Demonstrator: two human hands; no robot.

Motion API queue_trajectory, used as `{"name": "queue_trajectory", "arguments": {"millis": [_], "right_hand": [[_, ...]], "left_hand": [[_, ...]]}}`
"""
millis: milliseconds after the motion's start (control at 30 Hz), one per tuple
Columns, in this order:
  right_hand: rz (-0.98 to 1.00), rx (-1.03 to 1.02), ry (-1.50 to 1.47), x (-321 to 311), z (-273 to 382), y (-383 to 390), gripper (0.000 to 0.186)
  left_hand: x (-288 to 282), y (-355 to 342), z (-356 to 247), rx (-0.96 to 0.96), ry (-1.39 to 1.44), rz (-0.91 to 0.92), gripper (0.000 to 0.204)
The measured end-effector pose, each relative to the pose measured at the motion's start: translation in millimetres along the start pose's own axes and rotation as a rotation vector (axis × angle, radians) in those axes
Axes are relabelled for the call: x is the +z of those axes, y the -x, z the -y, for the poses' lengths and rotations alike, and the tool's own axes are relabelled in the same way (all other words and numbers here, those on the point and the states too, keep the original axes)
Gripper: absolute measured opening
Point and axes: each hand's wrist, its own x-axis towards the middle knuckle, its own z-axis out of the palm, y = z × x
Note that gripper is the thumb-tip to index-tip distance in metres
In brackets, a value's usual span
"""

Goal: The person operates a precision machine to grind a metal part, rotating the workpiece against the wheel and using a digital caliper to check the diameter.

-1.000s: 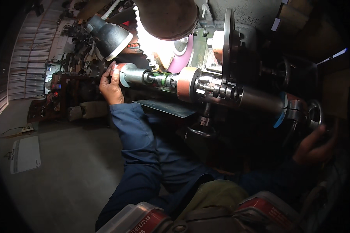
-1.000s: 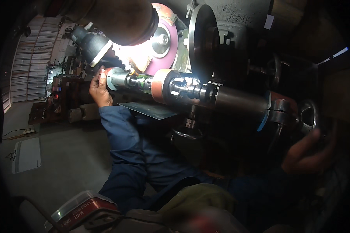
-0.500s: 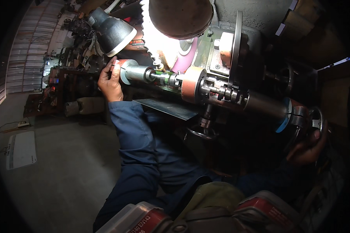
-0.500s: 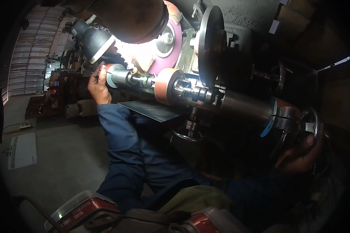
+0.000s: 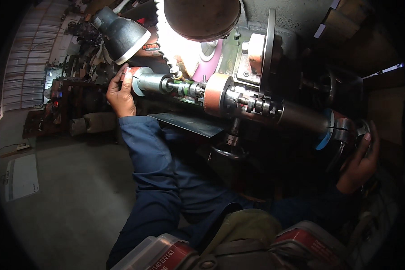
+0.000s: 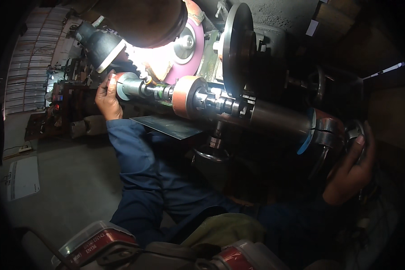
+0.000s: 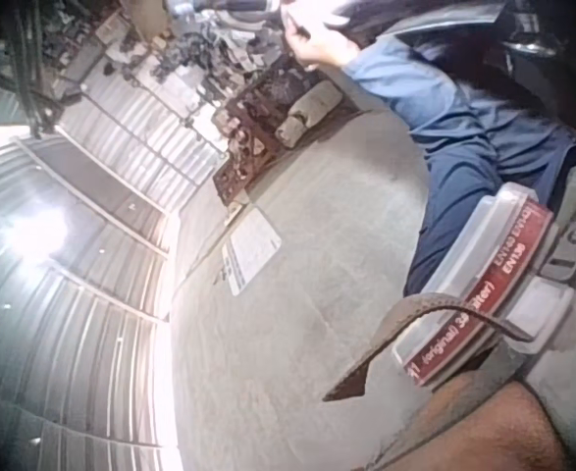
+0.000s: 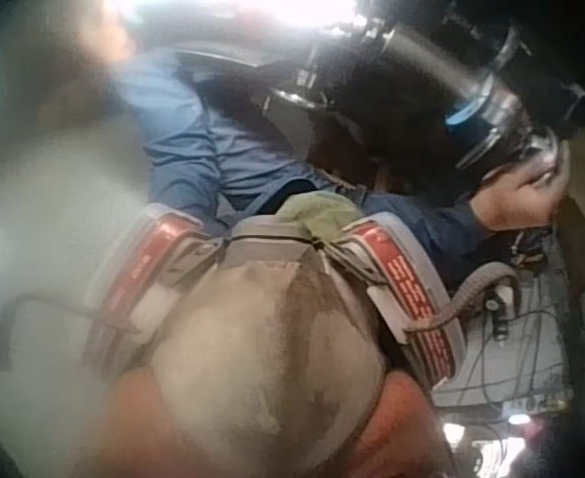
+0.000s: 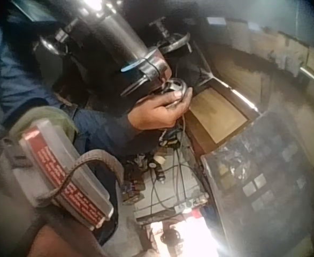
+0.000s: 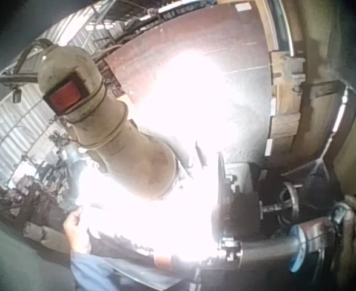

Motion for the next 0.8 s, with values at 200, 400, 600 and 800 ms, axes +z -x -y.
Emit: {"name": "queue_trajectory", "arguments": {"millis": [200, 400, 600, 800], "right_hand": [[-0.175, -0.176, -0.106, 13.7, -7.6, 14.4, 0.034], [-0.37, -0.266, 0.07, 23.5, -32.6, 32.1, 0.035], [-0.683, -0.619, 0.074, 42.3, -69.5, 25.8, 0.033], [-0.418, -0.259, 0.077, 27.4, -38.3, 33.9, 0.036]], "left_hand": [[-0.2, 0.6, -1.0, -0.012, 0.006, -0.006, 0.024], [-1.1, 0.6, 0.7, -0.001, 0.003, -0.017, 0.025], [-3.8, 1.1, 3.2, 0.015, 0.011, -0.009, 0.025], [-3.1, -0.3, 3.5, 0.012, -0.002, -0.004, 0.025]]}}
